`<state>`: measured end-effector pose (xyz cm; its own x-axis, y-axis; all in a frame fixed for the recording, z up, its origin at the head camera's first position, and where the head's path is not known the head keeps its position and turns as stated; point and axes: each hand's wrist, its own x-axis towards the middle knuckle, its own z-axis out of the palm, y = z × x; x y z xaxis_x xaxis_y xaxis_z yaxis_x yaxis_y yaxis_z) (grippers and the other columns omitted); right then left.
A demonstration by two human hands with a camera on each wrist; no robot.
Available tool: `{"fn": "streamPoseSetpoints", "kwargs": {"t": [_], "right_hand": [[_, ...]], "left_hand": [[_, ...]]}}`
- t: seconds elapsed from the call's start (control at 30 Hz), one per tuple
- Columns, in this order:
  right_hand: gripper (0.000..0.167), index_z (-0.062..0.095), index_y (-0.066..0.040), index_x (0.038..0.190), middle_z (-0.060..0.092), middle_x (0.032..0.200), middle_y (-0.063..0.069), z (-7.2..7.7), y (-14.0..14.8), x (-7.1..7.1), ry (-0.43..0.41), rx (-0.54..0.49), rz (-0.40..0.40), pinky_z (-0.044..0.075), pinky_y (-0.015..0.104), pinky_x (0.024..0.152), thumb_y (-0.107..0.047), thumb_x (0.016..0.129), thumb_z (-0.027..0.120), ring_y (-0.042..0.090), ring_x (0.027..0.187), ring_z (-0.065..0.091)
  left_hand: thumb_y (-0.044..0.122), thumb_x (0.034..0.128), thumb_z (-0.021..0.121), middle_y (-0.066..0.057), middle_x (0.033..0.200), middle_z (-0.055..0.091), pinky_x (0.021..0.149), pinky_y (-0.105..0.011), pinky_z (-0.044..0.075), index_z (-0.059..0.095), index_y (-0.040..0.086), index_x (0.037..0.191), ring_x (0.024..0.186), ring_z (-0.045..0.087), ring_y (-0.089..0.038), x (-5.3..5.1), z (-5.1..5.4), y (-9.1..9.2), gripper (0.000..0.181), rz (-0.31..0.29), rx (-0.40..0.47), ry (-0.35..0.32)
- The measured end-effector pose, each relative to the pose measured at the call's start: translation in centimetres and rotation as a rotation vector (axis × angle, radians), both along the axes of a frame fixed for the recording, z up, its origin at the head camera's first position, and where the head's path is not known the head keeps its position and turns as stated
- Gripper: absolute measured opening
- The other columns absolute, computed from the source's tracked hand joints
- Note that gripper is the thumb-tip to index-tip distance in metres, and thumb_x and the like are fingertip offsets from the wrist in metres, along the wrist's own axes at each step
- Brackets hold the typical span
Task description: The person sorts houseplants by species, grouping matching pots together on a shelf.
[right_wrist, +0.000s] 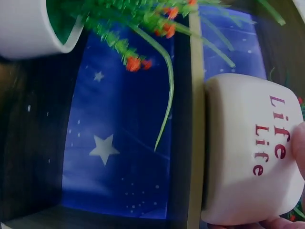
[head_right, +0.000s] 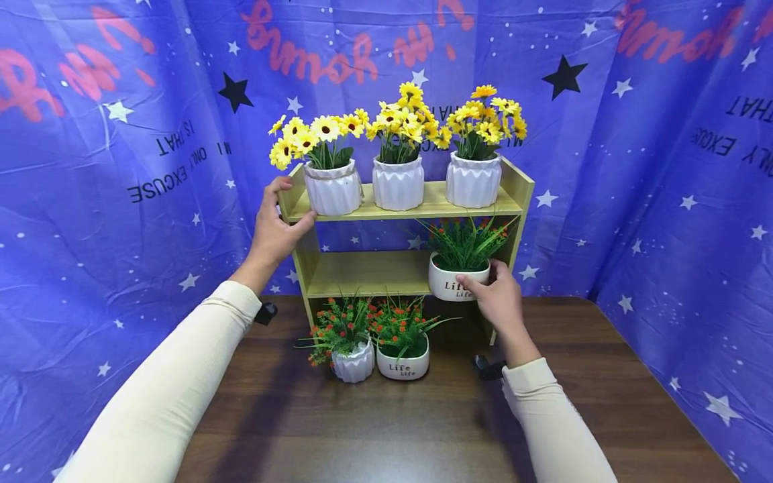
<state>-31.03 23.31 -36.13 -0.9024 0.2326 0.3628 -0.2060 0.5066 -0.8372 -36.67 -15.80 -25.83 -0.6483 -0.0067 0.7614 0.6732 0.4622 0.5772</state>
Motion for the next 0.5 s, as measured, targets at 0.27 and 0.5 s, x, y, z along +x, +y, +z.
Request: {"fn": "streamPoseSetpoints", "kwargs": {"t": [0.27, 0.5], "right_hand": [[0.076, 0.04, 0.012, 0.141, 0.056, 0.126, 0.032, 0.8, -0.1, -0.8, -0.038, 0.06, 0.027, 0.043, 0.051, 0.094, -0.035, 0.091, 0.072, 0.042, 0.113, 0.055], [0.076, 0.038, 0.01, 0.143, 0.054, 0.129, 0.031, 1.0, -0.1, -2.2, -0.055, 0.057, 0.044, 0.041, 0.052, 0.098, -0.037, 0.092, 0.07, 0.042, 0.116, 0.052]], "left_hand": [[0.014, 0.0803, 0.078, -0.008, 0.149, 0.044, 0.103, -0.046, 0.033, 0.043, 0.008, 0.128, 0.128, 0.042, -0.028, 0.1, -0.1, 0.0, 0.059, 0.008, -0.005, -0.016], [0.013, 0.0801, 0.077, -0.01, 0.148, 0.045, 0.1, -0.047, 0.035, 0.044, 0.007, 0.127, 0.126, 0.043, -0.028, 0.1, 0.0, 0.0, 0.058, -0.001, 0.005, -0.012]]}}
